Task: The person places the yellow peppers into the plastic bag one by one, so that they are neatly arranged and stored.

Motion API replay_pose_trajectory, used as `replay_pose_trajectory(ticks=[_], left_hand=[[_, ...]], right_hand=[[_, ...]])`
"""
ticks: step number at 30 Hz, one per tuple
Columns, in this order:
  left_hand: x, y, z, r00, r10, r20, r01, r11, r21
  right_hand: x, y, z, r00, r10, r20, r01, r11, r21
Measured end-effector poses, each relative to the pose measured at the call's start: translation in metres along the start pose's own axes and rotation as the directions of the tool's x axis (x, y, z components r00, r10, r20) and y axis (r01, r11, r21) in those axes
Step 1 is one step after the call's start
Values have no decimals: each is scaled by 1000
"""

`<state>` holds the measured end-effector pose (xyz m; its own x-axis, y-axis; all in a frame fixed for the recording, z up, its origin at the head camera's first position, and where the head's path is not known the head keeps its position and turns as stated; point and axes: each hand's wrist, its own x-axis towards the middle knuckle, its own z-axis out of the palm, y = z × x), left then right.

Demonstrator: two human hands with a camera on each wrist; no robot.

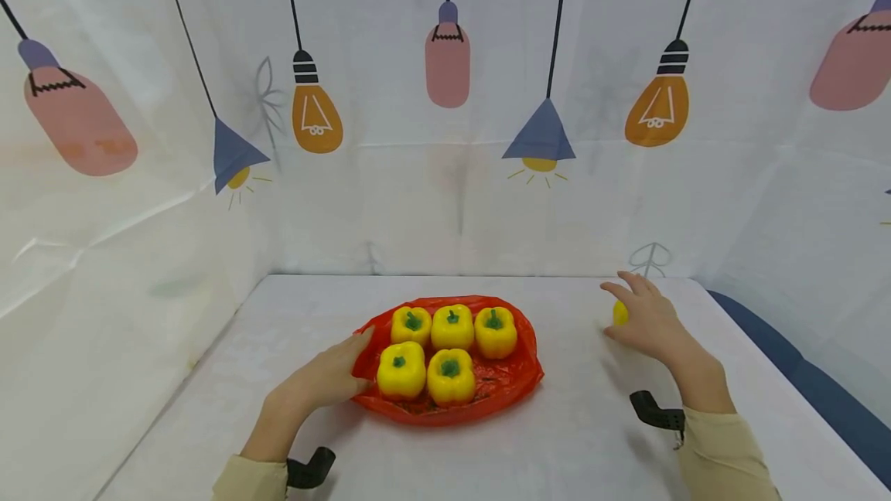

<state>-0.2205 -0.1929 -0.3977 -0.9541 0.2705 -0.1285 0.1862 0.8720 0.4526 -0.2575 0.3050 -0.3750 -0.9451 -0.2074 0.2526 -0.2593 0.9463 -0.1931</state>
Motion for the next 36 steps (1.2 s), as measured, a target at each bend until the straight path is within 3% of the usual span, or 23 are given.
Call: replay_pose_trajectory(ticks=[5, 10, 14, 24, 29, 36], left_hand=[[-1, -1, 0, 1000, -4, 1, 4, 1000, -3], [-2, 0, -1, 1000, -1, 0, 1, 1000, -1], [-3, 1, -3, 1000, 6, 2, -6, 1000, 1], [-4, -3, 0, 1000, -4, 0, 4, 1000, -14], [-2, -2, 1, 1000, -4, 1, 4, 1000, -13], [0, 0, 1, 1000, -2, -1, 2, 1000, 1]], right_hand=[[-4, 16, 5, 995, 77, 69, -80, 996, 37], [-5, 20, 2, 993, 63, 100, -70, 995, 71], [-5, 19, -3, 989, 63, 131, -75, 993, 86], [-6, 3, -10, 959, 67, 274, -119, 977, 178], [-5, -9, -8, 967, 8, 256, -70, 970, 232], [-4, -40, -19, 986, -40, 164, -16, 945, 328]])
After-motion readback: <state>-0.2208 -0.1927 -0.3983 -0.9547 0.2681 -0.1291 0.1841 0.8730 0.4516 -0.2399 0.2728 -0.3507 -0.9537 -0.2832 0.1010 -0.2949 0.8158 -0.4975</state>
